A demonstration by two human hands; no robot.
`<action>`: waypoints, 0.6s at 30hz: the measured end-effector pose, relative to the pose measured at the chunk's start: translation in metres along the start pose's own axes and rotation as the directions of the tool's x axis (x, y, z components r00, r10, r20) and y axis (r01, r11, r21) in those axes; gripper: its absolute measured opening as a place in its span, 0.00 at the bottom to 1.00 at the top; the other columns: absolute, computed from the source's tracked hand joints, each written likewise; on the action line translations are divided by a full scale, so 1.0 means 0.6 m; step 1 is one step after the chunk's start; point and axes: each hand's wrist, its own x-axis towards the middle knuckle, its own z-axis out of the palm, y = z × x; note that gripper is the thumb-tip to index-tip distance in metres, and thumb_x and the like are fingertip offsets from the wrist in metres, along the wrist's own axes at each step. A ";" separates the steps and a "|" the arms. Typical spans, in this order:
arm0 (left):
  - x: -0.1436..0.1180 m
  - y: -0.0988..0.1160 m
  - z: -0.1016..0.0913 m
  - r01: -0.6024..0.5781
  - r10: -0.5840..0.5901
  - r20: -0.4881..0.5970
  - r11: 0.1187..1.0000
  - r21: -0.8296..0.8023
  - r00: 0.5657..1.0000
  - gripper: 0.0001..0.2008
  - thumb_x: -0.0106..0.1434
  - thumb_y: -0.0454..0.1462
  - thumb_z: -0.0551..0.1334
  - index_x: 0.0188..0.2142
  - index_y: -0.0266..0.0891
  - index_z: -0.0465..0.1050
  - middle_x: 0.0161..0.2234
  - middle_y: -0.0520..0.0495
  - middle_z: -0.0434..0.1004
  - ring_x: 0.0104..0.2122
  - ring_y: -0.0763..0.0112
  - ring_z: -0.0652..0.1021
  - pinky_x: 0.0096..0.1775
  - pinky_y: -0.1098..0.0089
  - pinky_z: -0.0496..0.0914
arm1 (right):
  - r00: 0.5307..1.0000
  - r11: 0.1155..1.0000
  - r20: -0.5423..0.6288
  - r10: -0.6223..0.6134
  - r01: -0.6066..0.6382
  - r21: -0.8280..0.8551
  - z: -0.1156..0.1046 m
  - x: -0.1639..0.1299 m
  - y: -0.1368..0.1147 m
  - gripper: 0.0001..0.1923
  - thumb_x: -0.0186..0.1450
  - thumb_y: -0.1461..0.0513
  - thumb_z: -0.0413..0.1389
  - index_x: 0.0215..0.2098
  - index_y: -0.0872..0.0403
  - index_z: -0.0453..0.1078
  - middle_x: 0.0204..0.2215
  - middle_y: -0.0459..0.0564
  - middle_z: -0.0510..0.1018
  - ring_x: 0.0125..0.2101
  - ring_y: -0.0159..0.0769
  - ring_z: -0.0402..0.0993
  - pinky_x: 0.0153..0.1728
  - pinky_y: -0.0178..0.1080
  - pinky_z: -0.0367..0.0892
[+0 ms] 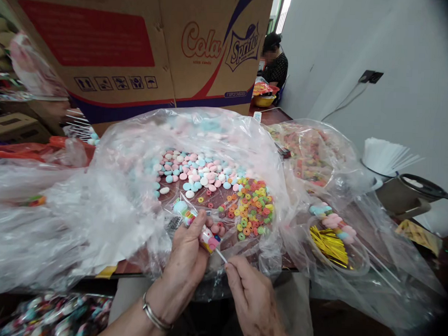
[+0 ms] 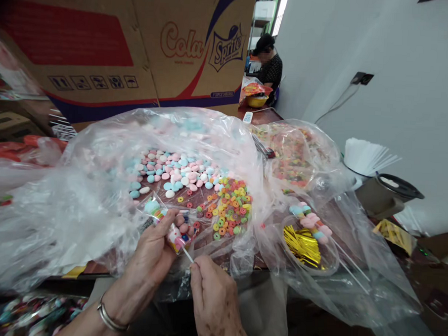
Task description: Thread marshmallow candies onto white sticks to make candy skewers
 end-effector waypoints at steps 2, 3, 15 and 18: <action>-0.005 -0.007 -0.001 -0.010 0.008 0.078 0.999 0.030 0.997 0.19 0.44 0.38 0.80 0.26 0.35 0.73 0.19 0.56 0.73 0.19 0.77 0.73 0.28 0.72 0.76 | 0.999 0.998 -0.018 -0.048 0.047 -0.052 0.002 0.000 0.000 0.18 0.74 0.62 0.43 0.29 0.52 0.68 0.17 0.42 0.72 0.16 0.30 0.69 0.19 0.31 0.60; -0.009 -0.014 -0.001 -0.011 0.007 0.111 0.999 0.041 0.994 0.19 0.45 0.39 0.80 0.26 0.36 0.72 0.18 0.58 0.71 0.18 0.79 0.71 0.30 0.72 0.76 | 0.998 0.997 -0.029 -0.062 0.061 -0.047 0.005 0.002 -0.001 0.18 0.74 0.62 0.43 0.30 0.52 0.68 0.17 0.43 0.73 0.17 0.31 0.71 0.20 0.31 0.62; -0.037 -0.047 -0.035 -0.126 -0.005 0.318 0.912 0.390 0.948 0.15 0.68 0.46 0.63 0.31 0.39 0.79 0.39 0.45 0.82 0.44 0.63 0.78 0.51 0.70 0.69 | 0.998 0.987 -0.052 0.043 -0.034 0.155 0.026 0.019 -0.010 0.17 0.74 0.60 0.42 0.31 0.53 0.68 0.22 0.45 0.76 0.22 0.30 0.75 0.25 0.28 0.69; -0.039 -0.047 -0.042 -0.110 -0.054 0.352 0.897 0.428 0.934 0.16 0.69 0.46 0.61 0.32 0.40 0.80 0.41 0.44 0.82 0.47 0.61 0.77 0.54 0.69 0.68 | 0.998 0.981 -0.036 0.042 -0.034 0.189 0.025 0.019 -0.012 0.17 0.75 0.60 0.42 0.34 0.53 0.69 0.25 0.46 0.78 0.25 0.30 0.77 0.28 0.28 0.71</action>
